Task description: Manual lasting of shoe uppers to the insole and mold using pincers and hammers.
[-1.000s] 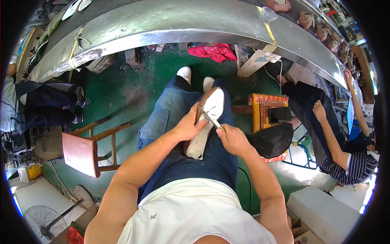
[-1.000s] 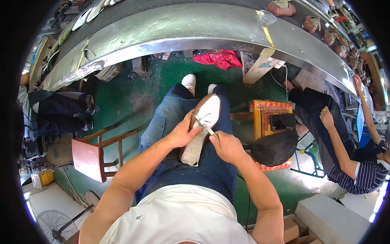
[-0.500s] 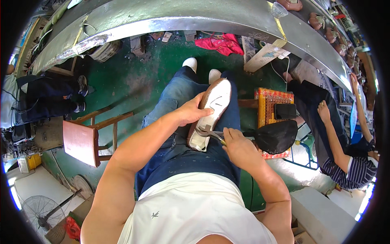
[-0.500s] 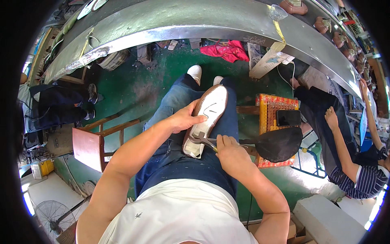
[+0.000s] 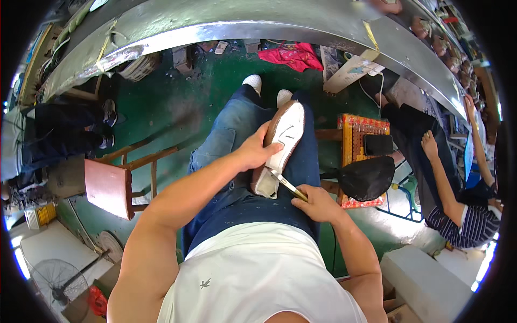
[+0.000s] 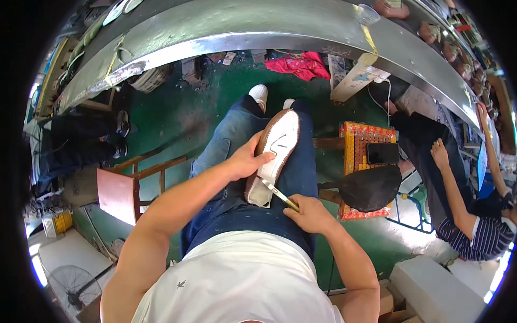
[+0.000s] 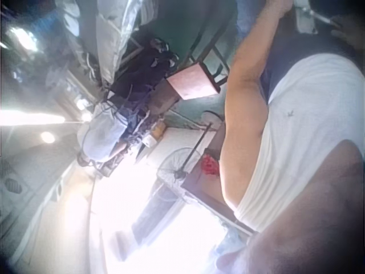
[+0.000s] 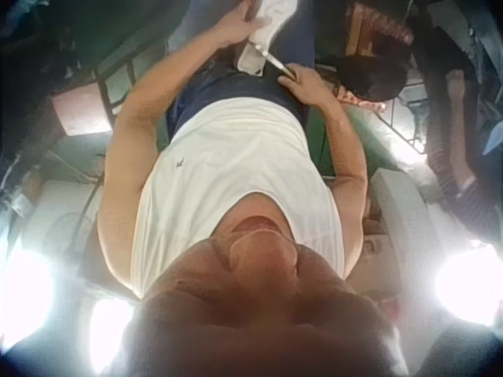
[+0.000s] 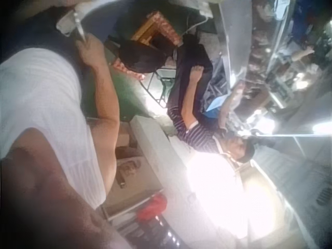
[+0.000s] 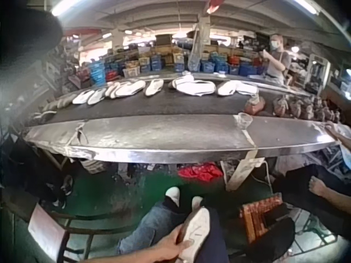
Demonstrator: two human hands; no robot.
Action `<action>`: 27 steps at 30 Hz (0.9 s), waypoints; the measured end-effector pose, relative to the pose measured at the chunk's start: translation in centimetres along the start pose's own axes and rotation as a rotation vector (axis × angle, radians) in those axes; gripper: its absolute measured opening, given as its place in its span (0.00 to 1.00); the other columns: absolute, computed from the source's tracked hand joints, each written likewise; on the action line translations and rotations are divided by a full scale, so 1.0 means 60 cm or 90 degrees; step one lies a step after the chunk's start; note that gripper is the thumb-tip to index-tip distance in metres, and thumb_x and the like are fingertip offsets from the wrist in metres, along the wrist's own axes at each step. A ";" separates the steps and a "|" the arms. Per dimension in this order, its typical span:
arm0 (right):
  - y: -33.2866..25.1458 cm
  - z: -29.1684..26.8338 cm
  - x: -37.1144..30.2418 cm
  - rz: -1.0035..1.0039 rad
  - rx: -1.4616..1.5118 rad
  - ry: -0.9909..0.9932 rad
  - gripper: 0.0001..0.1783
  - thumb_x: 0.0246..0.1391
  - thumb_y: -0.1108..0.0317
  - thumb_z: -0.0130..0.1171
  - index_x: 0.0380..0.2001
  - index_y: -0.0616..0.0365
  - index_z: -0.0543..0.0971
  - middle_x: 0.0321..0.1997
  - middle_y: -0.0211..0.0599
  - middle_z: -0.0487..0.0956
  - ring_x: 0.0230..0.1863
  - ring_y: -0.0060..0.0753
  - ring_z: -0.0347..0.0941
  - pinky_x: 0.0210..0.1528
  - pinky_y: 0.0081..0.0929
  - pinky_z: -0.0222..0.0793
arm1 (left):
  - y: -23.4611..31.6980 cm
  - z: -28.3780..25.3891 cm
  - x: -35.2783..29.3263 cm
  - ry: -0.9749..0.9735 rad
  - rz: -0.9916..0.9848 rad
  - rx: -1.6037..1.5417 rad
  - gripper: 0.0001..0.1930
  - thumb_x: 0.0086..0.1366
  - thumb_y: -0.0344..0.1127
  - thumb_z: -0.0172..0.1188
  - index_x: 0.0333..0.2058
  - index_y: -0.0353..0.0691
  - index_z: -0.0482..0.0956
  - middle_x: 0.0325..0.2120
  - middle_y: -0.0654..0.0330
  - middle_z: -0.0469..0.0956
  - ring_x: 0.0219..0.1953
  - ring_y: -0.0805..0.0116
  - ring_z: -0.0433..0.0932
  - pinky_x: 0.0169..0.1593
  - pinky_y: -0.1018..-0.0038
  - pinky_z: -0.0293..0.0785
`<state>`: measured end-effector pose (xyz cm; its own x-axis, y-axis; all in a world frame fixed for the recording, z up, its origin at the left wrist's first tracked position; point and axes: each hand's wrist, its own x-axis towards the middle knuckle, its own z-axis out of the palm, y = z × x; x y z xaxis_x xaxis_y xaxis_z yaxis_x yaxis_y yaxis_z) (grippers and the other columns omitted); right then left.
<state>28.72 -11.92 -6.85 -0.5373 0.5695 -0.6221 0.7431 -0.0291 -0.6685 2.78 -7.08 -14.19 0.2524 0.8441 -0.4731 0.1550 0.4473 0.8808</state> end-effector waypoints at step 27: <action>-0.036 -0.012 -0.009 -0.073 0.162 0.093 0.17 0.69 0.58 0.51 0.37 0.64 0.76 0.28 0.41 0.81 0.30 0.36 0.80 0.36 0.35 0.74 | -0.086 0.047 -0.102 -0.022 0.123 0.092 0.54 0.66 0.34 0.61 0.74 0.38 0.24 0.74 0.39 0.36 0.77 0.47 0.40 0.75 0.64 0.44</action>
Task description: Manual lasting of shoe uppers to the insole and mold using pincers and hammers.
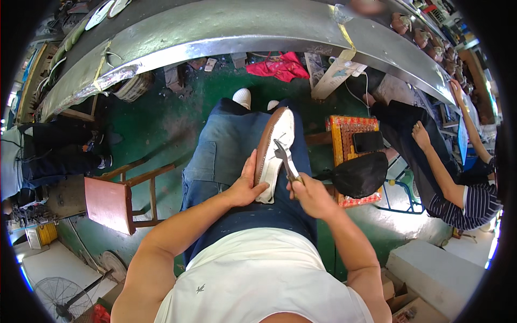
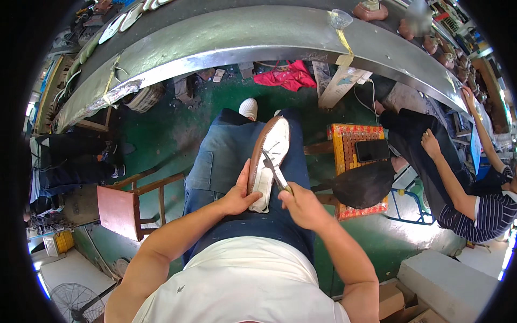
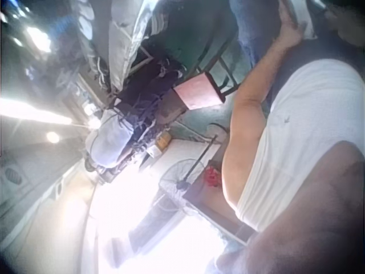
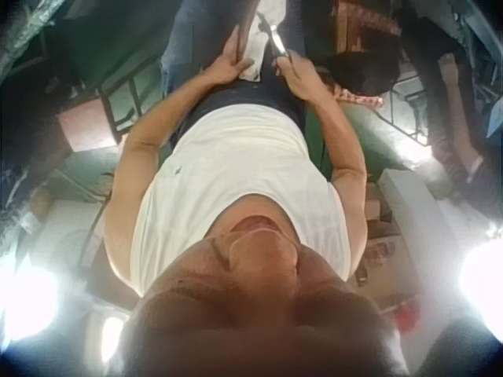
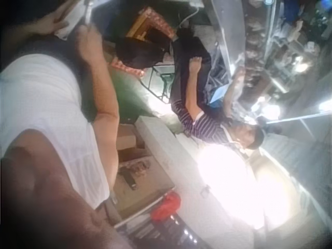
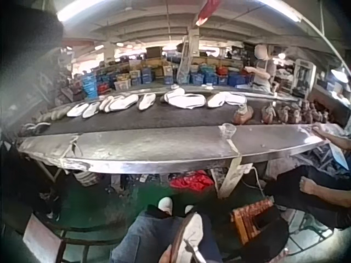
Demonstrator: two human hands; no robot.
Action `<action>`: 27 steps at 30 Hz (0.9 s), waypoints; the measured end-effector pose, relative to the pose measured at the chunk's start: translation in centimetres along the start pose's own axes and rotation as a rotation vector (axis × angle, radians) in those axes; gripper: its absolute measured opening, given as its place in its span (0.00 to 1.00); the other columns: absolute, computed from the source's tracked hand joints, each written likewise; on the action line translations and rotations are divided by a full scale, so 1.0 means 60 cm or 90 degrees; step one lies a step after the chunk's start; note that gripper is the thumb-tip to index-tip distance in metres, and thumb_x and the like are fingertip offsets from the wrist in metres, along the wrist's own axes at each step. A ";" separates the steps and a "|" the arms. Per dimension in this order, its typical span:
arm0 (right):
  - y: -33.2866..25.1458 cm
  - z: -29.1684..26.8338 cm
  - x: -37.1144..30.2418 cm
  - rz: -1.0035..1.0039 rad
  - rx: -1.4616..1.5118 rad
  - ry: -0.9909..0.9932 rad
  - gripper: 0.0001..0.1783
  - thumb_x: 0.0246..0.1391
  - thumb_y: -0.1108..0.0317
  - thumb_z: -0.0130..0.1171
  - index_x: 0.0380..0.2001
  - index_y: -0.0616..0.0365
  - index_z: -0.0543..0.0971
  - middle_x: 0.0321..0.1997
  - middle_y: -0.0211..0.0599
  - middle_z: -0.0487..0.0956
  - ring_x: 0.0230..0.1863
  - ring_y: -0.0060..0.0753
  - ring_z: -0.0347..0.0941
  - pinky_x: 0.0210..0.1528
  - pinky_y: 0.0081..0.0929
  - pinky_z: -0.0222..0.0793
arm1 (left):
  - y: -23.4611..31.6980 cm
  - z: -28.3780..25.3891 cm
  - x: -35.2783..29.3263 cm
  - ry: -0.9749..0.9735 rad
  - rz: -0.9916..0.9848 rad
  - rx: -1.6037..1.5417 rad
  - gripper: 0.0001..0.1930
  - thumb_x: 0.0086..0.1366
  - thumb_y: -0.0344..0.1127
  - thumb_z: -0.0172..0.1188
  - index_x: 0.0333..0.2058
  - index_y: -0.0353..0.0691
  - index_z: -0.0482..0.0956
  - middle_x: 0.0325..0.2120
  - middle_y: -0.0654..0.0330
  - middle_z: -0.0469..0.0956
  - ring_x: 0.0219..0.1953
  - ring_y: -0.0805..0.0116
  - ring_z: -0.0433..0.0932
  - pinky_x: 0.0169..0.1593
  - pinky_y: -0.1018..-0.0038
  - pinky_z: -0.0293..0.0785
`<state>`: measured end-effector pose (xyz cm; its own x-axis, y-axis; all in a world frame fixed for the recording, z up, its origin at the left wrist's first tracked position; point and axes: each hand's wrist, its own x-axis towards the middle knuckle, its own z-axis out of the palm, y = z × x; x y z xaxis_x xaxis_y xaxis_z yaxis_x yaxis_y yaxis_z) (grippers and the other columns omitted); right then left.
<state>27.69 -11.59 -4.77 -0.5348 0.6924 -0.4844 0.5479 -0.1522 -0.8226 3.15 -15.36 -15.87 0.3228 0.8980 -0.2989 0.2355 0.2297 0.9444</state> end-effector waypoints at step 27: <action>0.057 -0.038 0.023 0.205 0.537 -0.141 0.17 0.69 0.63 0.53 0.52 0.66 0.74 0.50 0.42 0.79 0.46 0.36 0.80 0.39 0.32 0.83 | 0.101 -0.143 0.166 -0.289 -0.126 -0.082 0.33 0.74 0.49 0.57 0.70 0.38 0.61 0.57 0.57 0.74 0.57 0.70 0.70 0.62 0.72 0.66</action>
<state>30.29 -9.57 -7.56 -0.5967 0.3901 -0.7013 0.0891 -0.8363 -0.5410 -0.06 -1.79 -11.94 0.6561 0.5857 -0.4759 0.2262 0.4490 0.8644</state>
